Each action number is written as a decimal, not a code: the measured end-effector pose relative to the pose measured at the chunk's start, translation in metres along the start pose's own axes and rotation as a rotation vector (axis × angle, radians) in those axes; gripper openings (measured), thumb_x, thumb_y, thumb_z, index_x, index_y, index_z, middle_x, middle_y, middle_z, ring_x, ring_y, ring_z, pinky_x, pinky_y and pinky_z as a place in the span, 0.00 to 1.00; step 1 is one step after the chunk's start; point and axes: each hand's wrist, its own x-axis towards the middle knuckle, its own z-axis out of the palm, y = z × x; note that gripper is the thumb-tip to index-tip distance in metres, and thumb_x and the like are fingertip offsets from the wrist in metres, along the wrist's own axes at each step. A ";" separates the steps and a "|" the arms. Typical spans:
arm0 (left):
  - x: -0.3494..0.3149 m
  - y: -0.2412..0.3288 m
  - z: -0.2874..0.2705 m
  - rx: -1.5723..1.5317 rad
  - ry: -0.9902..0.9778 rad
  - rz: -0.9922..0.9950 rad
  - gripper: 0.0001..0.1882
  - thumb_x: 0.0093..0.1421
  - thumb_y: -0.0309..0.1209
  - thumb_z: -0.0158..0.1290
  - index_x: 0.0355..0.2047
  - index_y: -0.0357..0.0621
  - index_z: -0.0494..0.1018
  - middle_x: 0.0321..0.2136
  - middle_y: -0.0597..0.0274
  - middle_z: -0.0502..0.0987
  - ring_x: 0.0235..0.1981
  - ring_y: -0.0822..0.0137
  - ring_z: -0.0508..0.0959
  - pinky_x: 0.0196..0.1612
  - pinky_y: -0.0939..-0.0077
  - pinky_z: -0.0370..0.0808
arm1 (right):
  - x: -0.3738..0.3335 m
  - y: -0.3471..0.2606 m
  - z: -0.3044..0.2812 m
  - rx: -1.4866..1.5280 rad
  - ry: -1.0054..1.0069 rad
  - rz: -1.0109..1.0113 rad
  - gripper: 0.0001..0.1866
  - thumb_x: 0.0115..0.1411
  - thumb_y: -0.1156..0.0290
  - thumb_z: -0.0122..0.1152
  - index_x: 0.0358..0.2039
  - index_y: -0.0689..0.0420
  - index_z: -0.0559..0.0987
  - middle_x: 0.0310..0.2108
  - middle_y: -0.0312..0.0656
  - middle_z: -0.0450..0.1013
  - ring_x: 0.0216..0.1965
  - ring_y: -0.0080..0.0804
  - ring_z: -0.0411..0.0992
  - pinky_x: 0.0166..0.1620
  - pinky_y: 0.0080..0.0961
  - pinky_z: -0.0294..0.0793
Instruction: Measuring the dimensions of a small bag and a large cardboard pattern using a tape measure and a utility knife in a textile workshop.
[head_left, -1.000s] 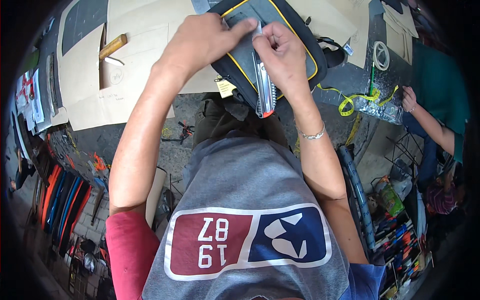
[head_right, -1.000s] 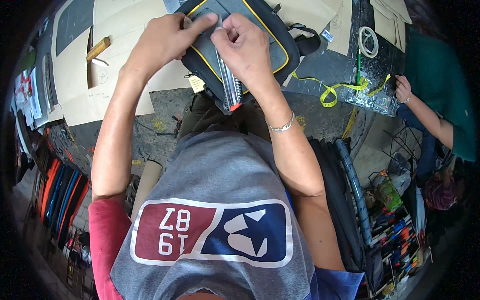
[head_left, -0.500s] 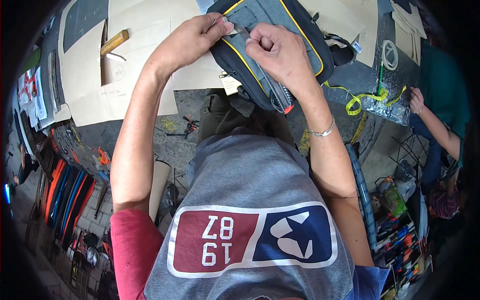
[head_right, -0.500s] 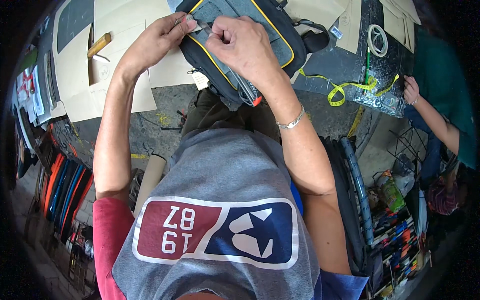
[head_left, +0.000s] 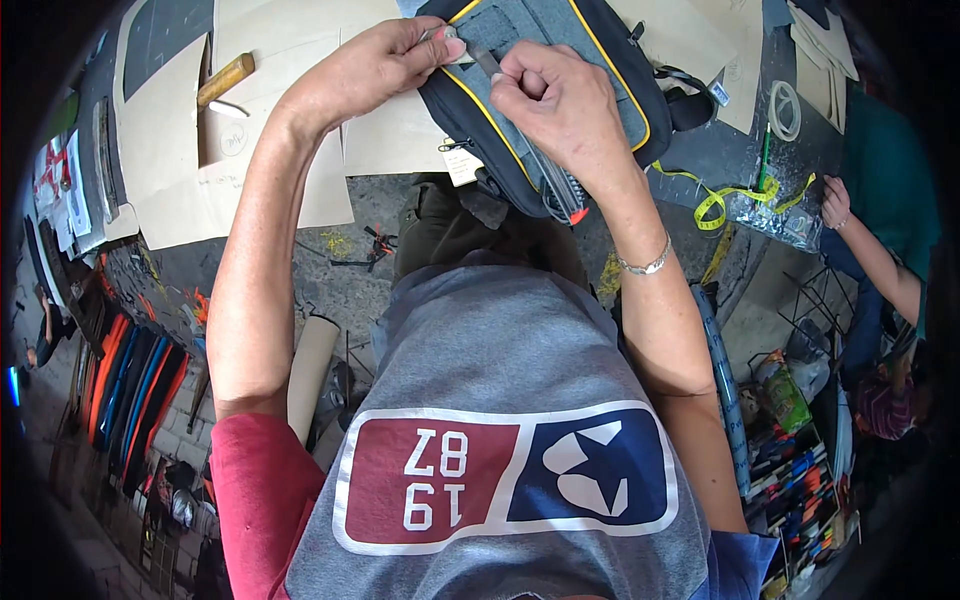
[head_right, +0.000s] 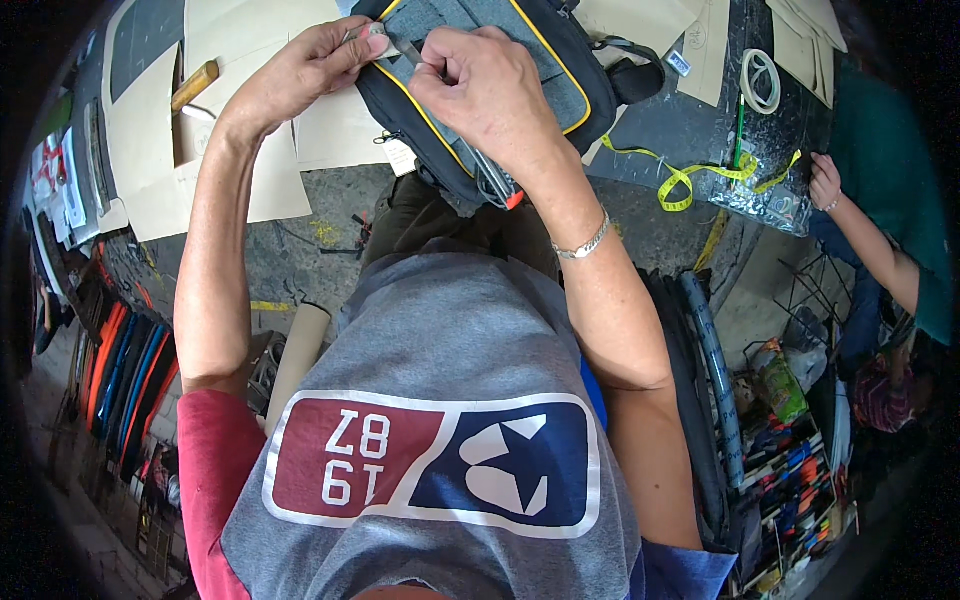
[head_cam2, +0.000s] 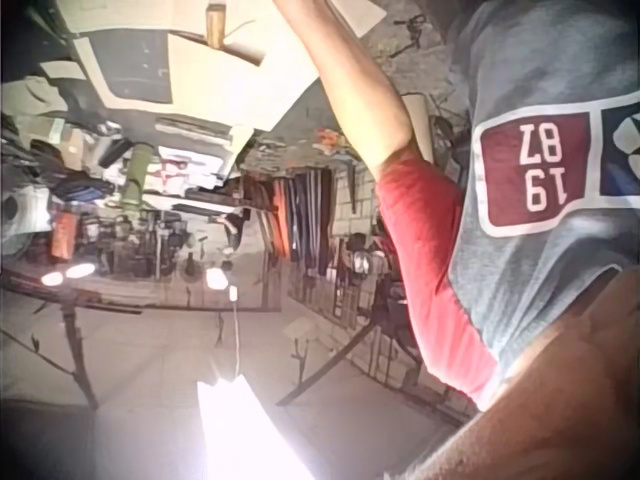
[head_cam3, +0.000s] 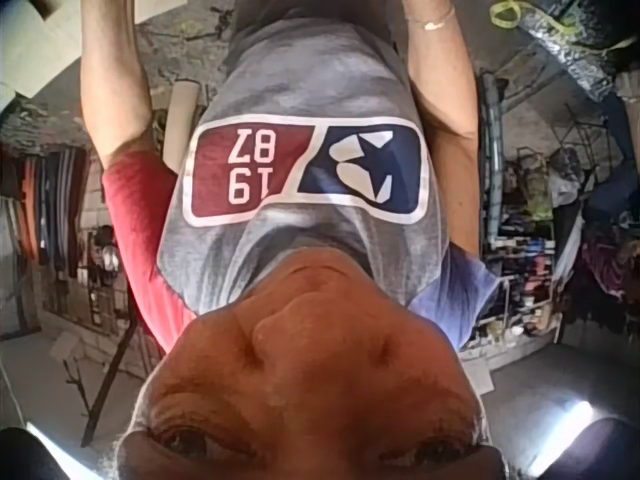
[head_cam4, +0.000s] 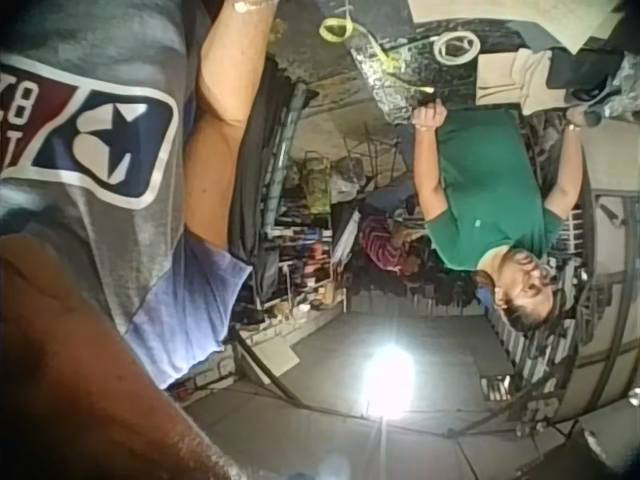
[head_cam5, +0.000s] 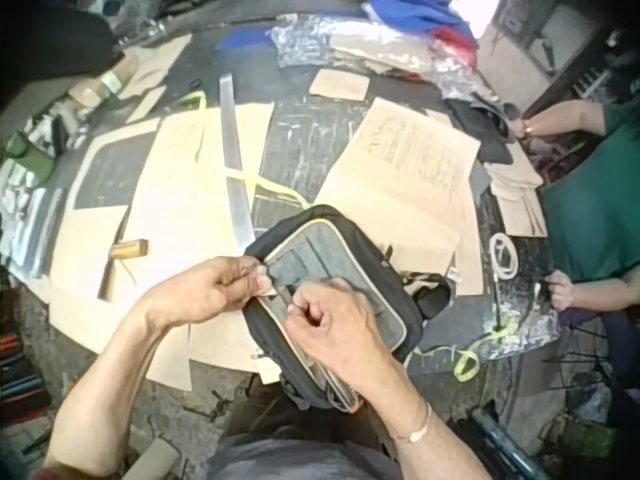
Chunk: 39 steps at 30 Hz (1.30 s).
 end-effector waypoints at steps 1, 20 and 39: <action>0.001 -0.001 -0.002 -0.002 -0.025 0.013 0.20 0.69 0.52 0.50 0.42 0.49 0.77 0.18 0.81 0.54 0.20 0.83 0.54 0.24 0.83 0.52 | 0.000 0.000 0.000 0.028 -0.007 -0.033 0.10 0.54 0.68 0.64 0.25 0.58 0.74 0.15 0.35 0.61 0.25 0.30 0.65 0.34 0.29 0.69; 0.010 0.017 -0.021 -0.170 -0.253 -0.153 0.13 0.72 0.37 0.48 0.34 0.42 0.72 0.23 0.76 0.66 0.24 0.80 0.64 0.28 0.80 0.62 | 0.000 0.000 -0.007 0.002 -0.062 -0.038 0.10 0.55 0.67 0.64 0.25 0.58 0.74 0.16 0.33 0.65 0.25 0.25 0.67 0.32 0.26 0.69; -0.009 0.007 0.028 0.272 0.331 0.135 0.18 0.71 0.43 0.46 0.48 0.44 0.75 0.33 0.50 0.78 0.35 0.54 0.79 0.43 0.63 0.74 | 0.025 -0.009 -0.002 -0.039 -0.037 0.124 0.11 0.59 0.66 0.63 0.28 0.59 0.73 0.14 0.37 0.61 0.17 0.21 0.57 0.23 0.24 0.61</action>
